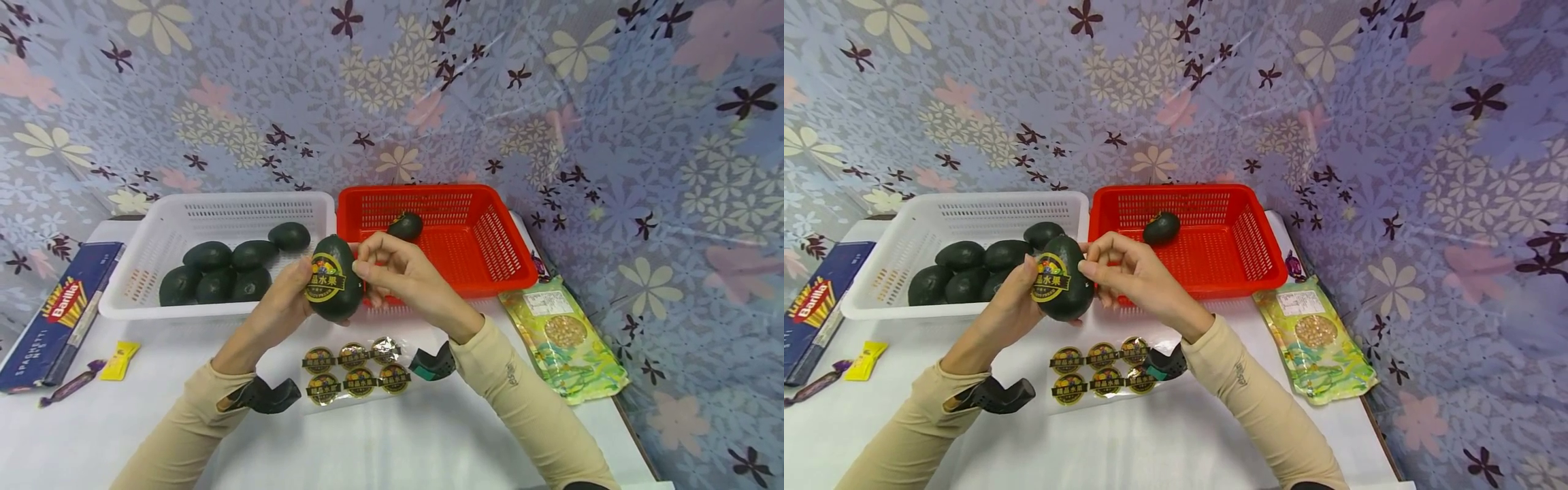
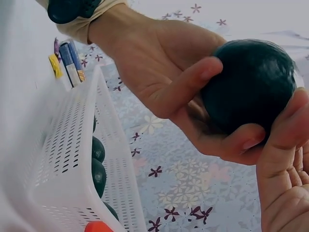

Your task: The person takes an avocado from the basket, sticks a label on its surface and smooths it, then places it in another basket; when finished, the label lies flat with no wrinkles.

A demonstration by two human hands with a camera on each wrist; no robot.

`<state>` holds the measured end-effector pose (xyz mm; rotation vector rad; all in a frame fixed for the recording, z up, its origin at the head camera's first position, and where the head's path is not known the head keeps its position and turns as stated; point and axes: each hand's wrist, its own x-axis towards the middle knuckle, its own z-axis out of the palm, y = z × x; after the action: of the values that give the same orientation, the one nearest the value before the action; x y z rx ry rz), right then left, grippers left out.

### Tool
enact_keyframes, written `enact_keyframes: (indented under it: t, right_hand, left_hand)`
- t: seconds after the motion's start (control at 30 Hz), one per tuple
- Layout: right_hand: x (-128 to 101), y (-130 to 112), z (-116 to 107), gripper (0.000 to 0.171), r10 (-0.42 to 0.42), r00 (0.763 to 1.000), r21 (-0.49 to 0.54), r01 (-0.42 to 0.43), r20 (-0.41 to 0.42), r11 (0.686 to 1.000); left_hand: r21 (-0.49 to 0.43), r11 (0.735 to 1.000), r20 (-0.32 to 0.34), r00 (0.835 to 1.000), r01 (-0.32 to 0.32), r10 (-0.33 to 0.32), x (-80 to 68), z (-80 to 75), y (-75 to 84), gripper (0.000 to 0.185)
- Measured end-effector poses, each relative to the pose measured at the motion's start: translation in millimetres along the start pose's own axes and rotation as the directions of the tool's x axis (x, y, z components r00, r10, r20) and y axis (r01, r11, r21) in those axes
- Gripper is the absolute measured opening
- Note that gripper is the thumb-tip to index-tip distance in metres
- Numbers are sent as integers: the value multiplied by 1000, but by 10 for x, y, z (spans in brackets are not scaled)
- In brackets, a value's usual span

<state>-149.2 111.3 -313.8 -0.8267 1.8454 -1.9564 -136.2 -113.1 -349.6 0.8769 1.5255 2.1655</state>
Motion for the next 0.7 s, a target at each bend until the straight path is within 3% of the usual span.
enact_keyframes:
  t: [0.2, 0.37, 0.6, 0.7]
  right_hand:
    - [5, 3, -11, 28, 6, 1000, 3, -6, 5, 1000]
    - [21, 3, -17, 26, 11, 1000, -7, -11, 10, 1000]
    - [18, 20, -21, 30, 20, 999, -4, -20, 31, 1000]
    - [19, 27, -12, 23, 0, 1000, -11, 0, 28, 1000]
  left_hand:
    - [30, 999, -29, 999, 19, -18, -7, 2, 27, 55]
    - [57, 998, -58, 998, 34, -31, -1, 3, 44, 70]
    - [23, 999, -36, 999, 33, -32, -19, -6, 35, 73]
    - [25, 999, -54, 998, 22, -20, -27, -4, 36, 76]
